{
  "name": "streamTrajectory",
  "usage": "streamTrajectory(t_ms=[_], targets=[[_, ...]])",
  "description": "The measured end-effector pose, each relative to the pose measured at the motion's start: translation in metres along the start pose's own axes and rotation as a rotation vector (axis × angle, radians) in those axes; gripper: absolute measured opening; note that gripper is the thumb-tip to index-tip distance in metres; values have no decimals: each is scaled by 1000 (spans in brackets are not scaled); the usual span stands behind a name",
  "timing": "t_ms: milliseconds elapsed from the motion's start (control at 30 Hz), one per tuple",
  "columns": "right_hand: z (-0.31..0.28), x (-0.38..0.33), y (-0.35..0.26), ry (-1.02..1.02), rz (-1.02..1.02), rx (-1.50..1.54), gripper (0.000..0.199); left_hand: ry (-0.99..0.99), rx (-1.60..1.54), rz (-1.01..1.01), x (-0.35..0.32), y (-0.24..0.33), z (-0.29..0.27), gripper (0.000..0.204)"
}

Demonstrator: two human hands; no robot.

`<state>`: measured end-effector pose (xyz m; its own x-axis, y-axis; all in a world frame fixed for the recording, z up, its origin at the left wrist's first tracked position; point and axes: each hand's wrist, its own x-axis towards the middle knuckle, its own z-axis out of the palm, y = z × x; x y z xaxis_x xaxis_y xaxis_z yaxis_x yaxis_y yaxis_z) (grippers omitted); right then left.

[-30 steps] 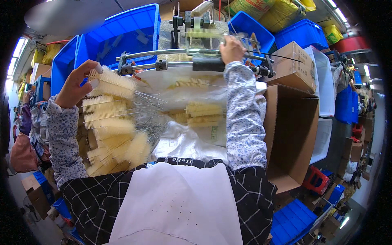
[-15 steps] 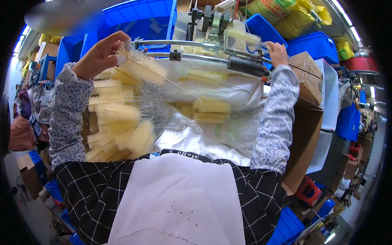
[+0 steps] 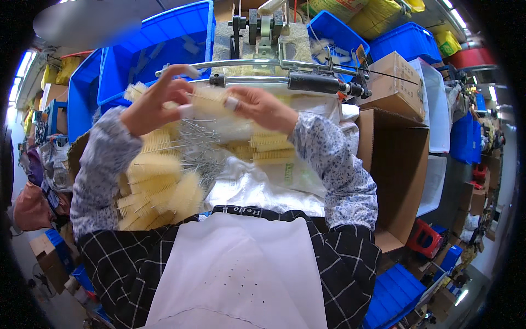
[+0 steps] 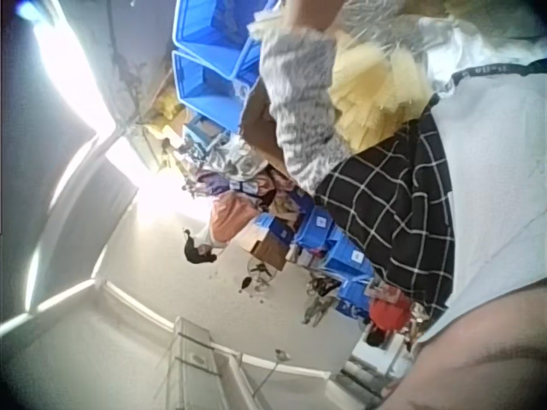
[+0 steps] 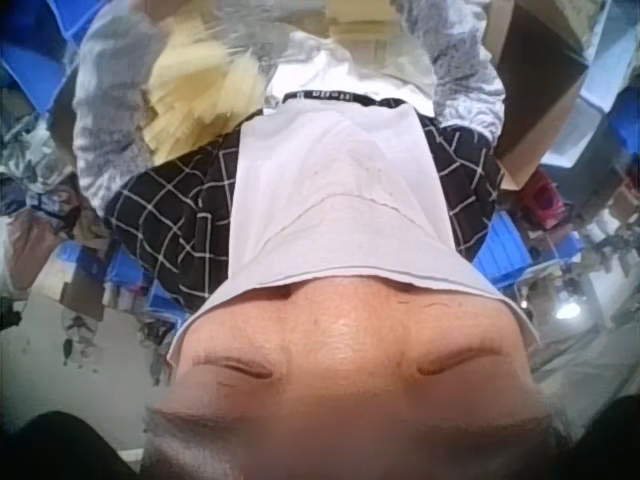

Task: The worker is inserting wire-bristle brush components into a specialized industrial machine for assembly and then sorting the finished products into boxes.

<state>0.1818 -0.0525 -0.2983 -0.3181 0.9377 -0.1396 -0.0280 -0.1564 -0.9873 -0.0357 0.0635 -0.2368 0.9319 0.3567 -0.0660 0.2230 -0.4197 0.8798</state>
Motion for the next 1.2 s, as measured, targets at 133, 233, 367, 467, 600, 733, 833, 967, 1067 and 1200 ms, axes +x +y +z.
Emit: streamTrajectory(t_ms=[133, 233, 367, 467, 600, 733, 833, 967, 1067, 1200], targets=[[-89, 2, 21, 778, 22, -1270, 23, -37, 450, -417, -75, -24, -56, 68], [-133, 1, 48, 1010, 66, -1482, 31, -27, 526, -682, -130, -61, -66, 56], [-141, 7, 48, 986, 200, -1444, 31, -33, 353, -747, -129, -53, -66, 40], [-142, 11, 46, 958, 210, -1448, 32, -20, 263, -722, -122, -34, -71, 37], [-145, 11, 48, 928, 150, -1456, 31, 43, -6, -761, -119, -31, -80, 31], [-144, 9, 47, 936, 156, -1468, 31, 188, 11, -446, -108, -12, -80, 28], [-144, 8, 48, 953, 121, -1474, 32, 191, 2, -380, -102, 13, -81, 32], [-145, 6, 48, 938, 103, -1469, 32, 182, 36, -303, -97, 24, -81, 37], [-145, 9, 49, 964, 115, -1454, 29, 191, 13, -278, -93, 29, -74, 39], [-143, 10, 47, 966, 145, -1448, 29, 135, 23, -285, -91, 29, -73, 41]])
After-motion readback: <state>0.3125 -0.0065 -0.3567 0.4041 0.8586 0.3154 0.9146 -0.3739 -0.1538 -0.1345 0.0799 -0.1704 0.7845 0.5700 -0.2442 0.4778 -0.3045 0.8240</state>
